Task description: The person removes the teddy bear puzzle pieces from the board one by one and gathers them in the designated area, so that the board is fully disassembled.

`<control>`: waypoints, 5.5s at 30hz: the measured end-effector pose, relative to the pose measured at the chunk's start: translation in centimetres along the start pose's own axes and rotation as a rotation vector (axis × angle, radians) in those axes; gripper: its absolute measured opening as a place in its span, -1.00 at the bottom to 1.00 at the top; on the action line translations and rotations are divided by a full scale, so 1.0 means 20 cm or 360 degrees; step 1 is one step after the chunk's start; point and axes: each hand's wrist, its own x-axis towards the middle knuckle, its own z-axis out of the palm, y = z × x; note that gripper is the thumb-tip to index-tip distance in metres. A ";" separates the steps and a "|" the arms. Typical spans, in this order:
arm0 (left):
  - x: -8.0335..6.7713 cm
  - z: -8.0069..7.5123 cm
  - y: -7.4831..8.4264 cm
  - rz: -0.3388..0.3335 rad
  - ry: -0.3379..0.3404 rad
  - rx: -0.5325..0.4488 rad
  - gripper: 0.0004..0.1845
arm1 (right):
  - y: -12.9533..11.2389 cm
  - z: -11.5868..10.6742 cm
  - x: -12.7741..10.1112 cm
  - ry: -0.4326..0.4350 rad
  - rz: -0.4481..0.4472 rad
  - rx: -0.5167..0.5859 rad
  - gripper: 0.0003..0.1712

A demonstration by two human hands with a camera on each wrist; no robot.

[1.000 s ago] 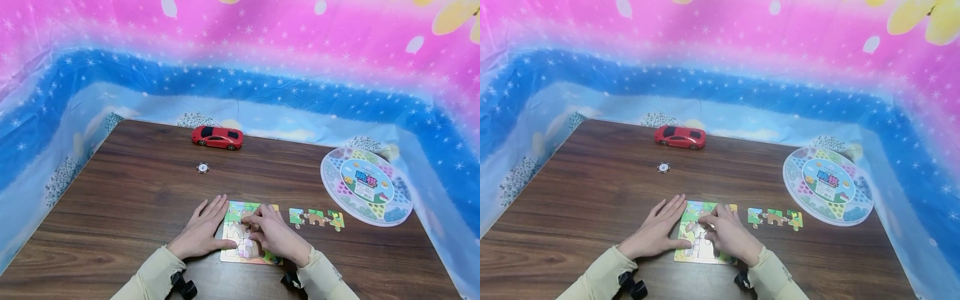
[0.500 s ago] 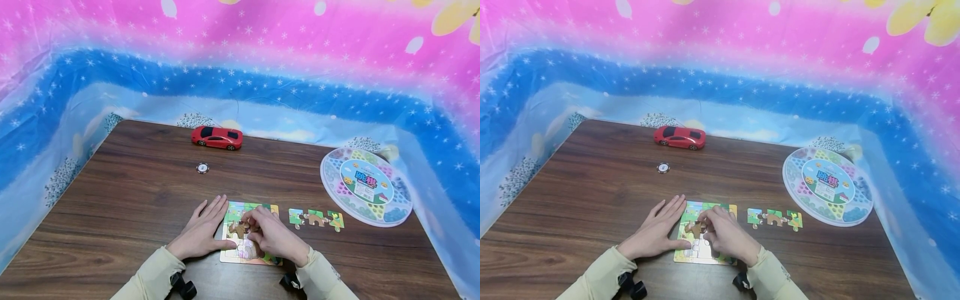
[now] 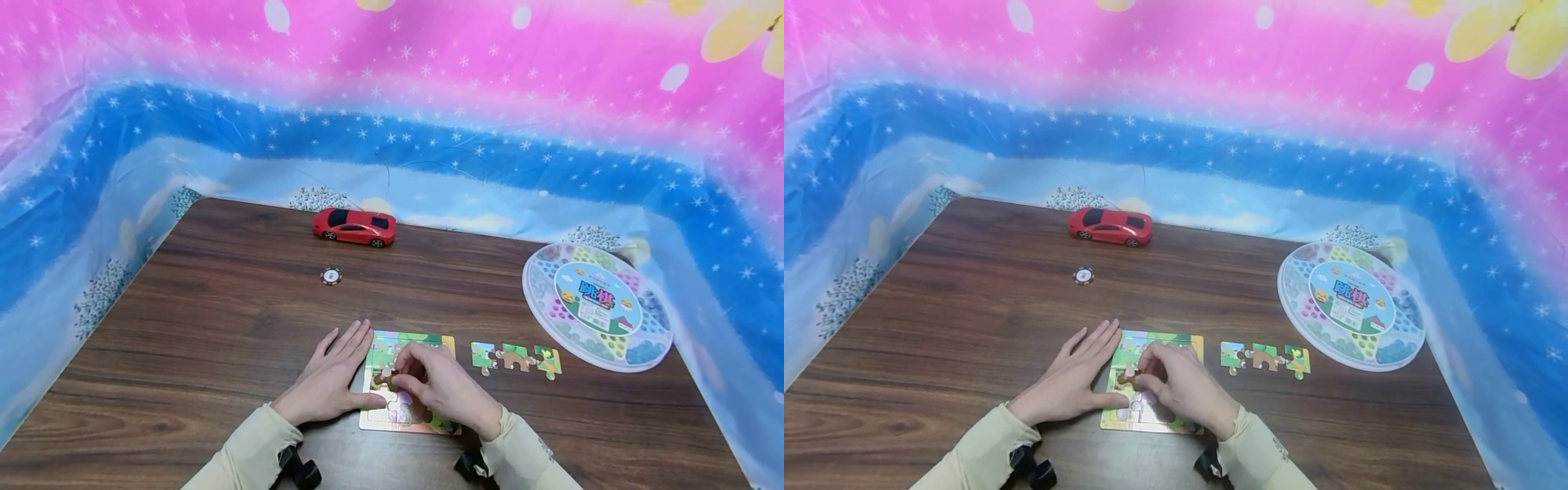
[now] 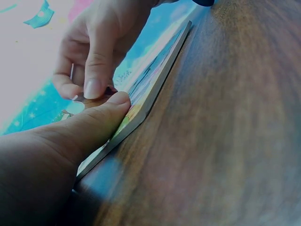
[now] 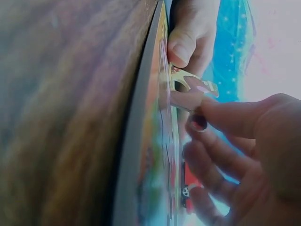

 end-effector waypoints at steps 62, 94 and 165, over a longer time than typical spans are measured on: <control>0.01 0.01 0.01 -0.0011 0.0052 0.0045 0.19 | 0.22 -0.26 -0.46 0.0500 0.0795 -0.0291 -0.69; 0.02 0.00 0.01 -0.0003 0.0016 0.0039 0.19 | 0.15 -0.16 -0.31 0.0614 0.0158 -0.0535 -0.87; 0.00 0.03 0.00 0.0004 0.0041 0.0015 0.17 | 0.05 0.01 -0.07 0.0198 0.0139 -0.0568 -0.58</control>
